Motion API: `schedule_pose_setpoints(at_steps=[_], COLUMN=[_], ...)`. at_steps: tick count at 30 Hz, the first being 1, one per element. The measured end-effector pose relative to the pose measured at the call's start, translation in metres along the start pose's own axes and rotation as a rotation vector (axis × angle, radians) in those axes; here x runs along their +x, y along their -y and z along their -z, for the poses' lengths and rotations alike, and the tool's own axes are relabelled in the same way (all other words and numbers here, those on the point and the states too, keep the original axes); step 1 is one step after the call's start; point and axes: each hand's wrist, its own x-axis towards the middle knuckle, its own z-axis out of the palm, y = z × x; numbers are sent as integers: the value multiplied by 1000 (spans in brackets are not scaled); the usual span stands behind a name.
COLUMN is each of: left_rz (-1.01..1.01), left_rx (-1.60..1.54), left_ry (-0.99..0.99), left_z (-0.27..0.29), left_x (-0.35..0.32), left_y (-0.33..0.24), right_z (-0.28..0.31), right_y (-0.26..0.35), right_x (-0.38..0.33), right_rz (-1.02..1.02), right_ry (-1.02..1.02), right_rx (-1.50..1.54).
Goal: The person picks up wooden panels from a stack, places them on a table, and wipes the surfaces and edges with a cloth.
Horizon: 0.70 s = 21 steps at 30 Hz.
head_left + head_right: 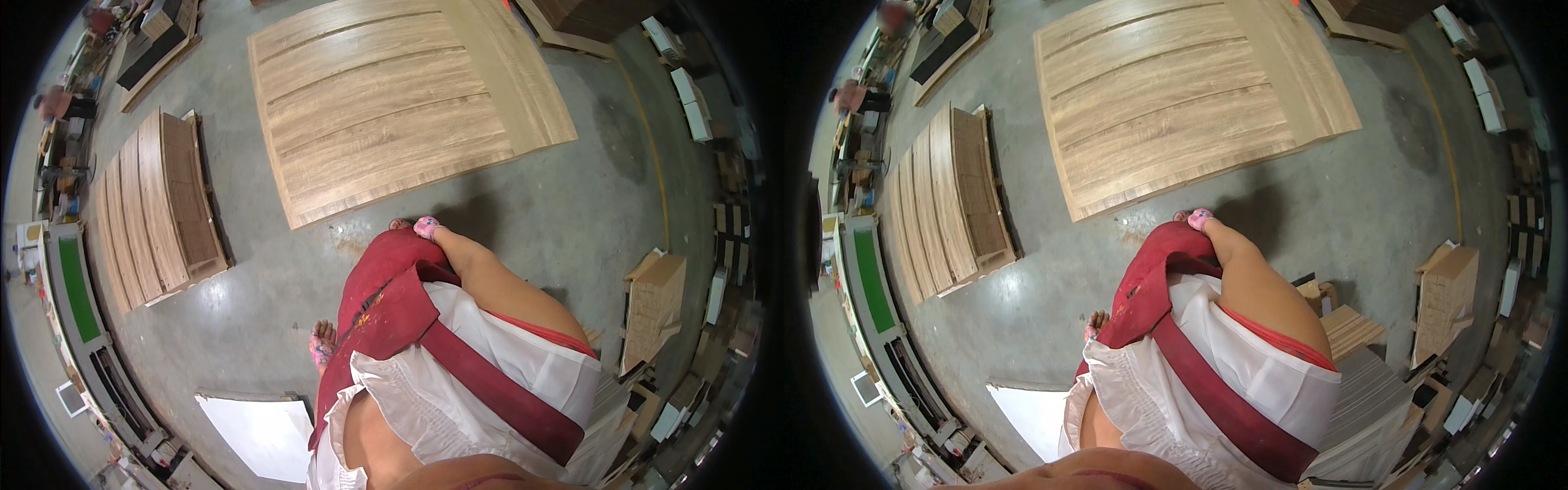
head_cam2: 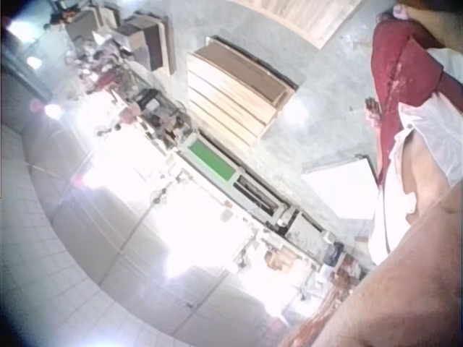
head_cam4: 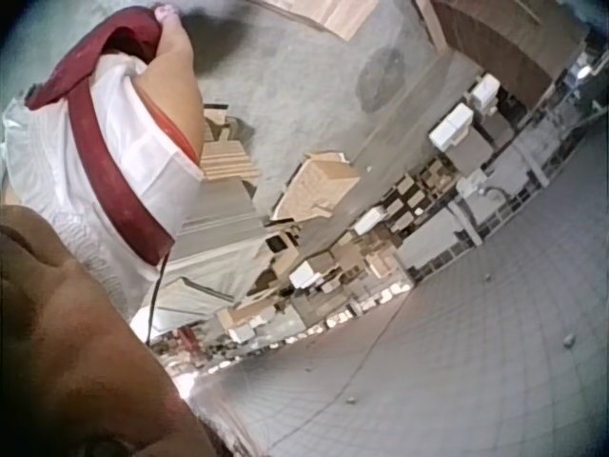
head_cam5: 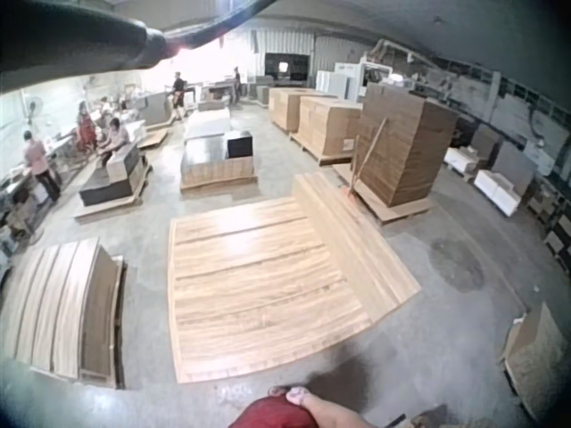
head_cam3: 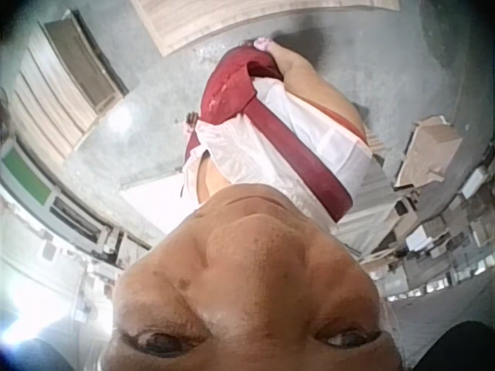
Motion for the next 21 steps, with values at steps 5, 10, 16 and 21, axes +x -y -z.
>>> schedule_pose_setpoints(at_steps=[5,10,16,21], left_rz=[-29,4,-23,-87], left_rx=[-5,-72,-58,-29], left_ry=[14,-8,-18,61], left_z=[-15,-13,-11,-8], left_x=[-15,-5,-7,-16], left_y=[-6,2,11,15], right_z=[-8,-3,-6,-17], right_y=[-3,2,1,-12], right_x=[5,3,2,10], right_rz=[-22,-76,-63,15], right_ry=[-160,-154,-139,-144], right_rx=[110,169,176,100])
